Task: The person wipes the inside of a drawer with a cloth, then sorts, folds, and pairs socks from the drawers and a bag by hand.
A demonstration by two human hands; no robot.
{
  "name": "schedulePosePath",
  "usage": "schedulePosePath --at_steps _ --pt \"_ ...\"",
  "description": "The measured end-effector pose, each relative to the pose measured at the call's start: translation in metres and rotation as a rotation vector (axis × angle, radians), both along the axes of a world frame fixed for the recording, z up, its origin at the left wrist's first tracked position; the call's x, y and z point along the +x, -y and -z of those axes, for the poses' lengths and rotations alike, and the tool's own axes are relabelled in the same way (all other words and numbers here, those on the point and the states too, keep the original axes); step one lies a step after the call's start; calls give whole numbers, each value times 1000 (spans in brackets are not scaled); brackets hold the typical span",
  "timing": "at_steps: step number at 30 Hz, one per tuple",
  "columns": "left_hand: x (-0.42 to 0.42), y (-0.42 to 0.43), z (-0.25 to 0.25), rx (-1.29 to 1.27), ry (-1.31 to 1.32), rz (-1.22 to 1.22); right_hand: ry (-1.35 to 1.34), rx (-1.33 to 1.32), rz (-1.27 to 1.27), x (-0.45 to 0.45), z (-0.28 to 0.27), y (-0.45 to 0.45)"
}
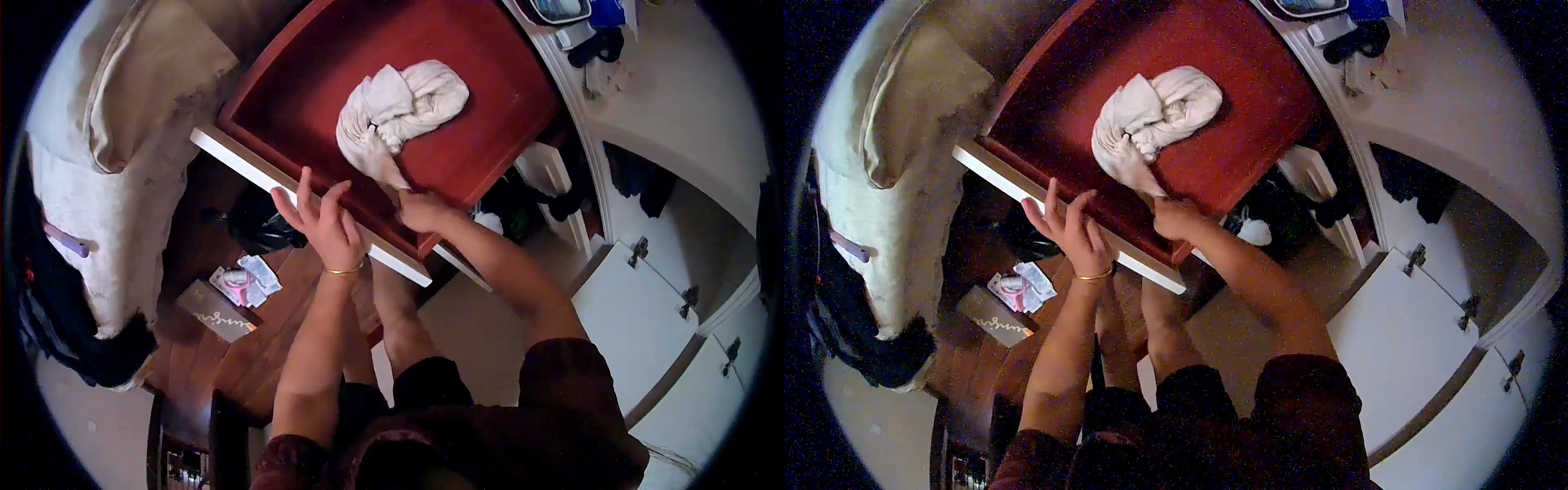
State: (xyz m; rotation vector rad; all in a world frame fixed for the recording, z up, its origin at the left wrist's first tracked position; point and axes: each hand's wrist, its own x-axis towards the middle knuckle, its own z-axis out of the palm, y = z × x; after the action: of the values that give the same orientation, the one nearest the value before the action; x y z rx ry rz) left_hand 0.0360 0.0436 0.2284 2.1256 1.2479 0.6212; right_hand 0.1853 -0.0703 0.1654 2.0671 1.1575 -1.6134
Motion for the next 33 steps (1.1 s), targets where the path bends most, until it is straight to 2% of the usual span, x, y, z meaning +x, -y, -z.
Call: schedulePosePath --at_steps 3,7,11,14,17,18,20,21,22,24,25,26,28,31,33 --pt "-1 1 2 5 -6 7 -3 -90 150 -1 18 -6" --pt "0 0 1 9 -15 6 30 -52 94 -10 1 -13" --pt "1 -1 -3 -16 -31 0 73 -15 -162 -14 14 -14" --pt "1 0 0 14 -48 2 104 16 -145 -15 18 -14" --pt "1 0 0 22 -40 4 -61 -17 29 2 43 0" --pt "2 -2 0 28 -36 4 -216 48 -36 17 41 0" --pt "1 -1 -1 17 -30 8 -559 -57 101 36 31 -7" --pt "2 0 -1 11 -3 -3 -427 9 374 36 29 -3" --pt "1 2 0 12 -9 -5 -215 200 355 38 22 -1" --pt "2 1 1 32 -18 -1 -23 165 82 19 21 5" --pt "3 1 0 19 -25 -6 39 129 30 5 10 4" --pt "3 0 0 20 -39 -5 53 5 -225 -9 8 -6" --pt "2 1 0 19 -68 -1 137 126 -183 -20 17 0" --pt "1 1 1 28 -49 7 5 94 51 -9 22 2" --pt "1 1 4 57 -57 7 -53 121 81 -2 32 5"
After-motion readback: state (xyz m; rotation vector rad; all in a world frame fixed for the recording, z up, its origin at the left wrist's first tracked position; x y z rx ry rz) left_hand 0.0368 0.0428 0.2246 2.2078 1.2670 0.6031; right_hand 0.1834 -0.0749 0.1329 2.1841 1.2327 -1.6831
